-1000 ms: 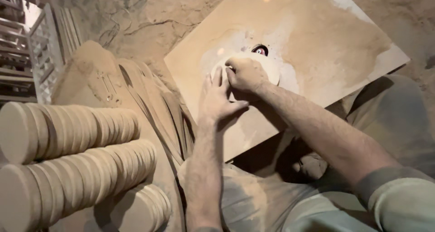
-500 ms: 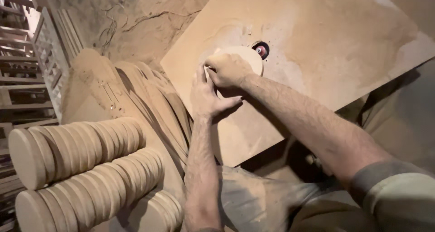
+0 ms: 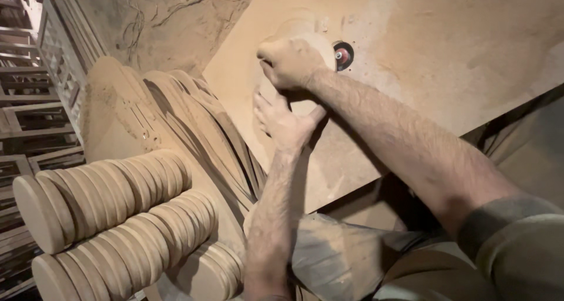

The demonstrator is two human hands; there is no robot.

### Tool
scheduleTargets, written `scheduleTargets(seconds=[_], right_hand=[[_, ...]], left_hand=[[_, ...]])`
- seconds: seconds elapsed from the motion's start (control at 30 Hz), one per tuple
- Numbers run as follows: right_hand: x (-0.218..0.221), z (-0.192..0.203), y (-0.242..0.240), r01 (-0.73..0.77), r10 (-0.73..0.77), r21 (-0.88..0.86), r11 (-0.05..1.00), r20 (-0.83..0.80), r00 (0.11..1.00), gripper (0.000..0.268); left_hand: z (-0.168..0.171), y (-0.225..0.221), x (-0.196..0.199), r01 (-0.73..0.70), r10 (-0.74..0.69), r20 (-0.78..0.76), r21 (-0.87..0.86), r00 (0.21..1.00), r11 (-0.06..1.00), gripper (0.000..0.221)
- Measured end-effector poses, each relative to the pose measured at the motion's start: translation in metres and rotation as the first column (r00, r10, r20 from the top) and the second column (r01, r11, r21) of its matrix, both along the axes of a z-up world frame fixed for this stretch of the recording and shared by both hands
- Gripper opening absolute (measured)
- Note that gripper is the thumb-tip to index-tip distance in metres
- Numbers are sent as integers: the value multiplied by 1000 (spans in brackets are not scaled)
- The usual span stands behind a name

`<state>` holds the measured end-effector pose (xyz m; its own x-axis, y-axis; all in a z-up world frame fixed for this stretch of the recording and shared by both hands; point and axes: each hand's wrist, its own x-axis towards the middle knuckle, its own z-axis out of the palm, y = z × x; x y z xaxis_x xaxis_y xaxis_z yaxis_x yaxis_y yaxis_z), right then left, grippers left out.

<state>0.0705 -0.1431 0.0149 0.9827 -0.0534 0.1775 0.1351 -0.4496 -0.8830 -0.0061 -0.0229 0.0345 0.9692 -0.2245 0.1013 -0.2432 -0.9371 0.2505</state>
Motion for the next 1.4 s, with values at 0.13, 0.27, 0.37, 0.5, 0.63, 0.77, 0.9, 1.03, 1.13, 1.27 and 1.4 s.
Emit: scheduleTargets(seconds=[0.13,0.27,0.37,0.5,0.63,0.77,0.9,1.03,1.13,1.27,1.4], right_hand=[[9,0,-2,18,-19,-19,1000,-41,999,18],[-5,7,0,77,-77,0,997,51,996,21],[-27,15,5,31,-31,-20,999,10,999,20],[-61,14,10,17,-17,-56,998,10,1000,21],[-93,17,15,195,-195,16,981,5,981,21],[-109,16,22,292,-291,3,956,-39,956,23],[-102,14,20,272,-272,-2,962,-65,960,25],[-98,14,17,182,-184,-36,983,-40,982,26],[-91,19,14,107,-111,-69,992,-50,993,28],[-83,18,9,87,-89,-32,996,-52,995,27],[-65,13,3,18,-18,-84,996,-1,1000,21]], left_hand=[[-1,-9,2,-118,119,-65,18,991,993,94],[15,-13,-15,-152,151,-67,-1,986,988,87],[27,-9,-38,-163,159,-80,-46,984,986,91],[21,-2,-71,-180,170,-144,-65,975,981,96],[15,-9,-85,-212,208,-119,-26,971,977,92],[23,-10,-94,-217,215,-143,1,966,976,90],[53,15,-77,-84,48,-332,-95,942,992,76],[68,48,-40,357,-402,-196,-228,895,906,93],[56,48,-21,423,-498,-112,-389,860,818,98],[27,36,-20,216,-446,-211,-649,870,729,101],[6,26,-22,216,-228,-13,-264,974,940,103]])
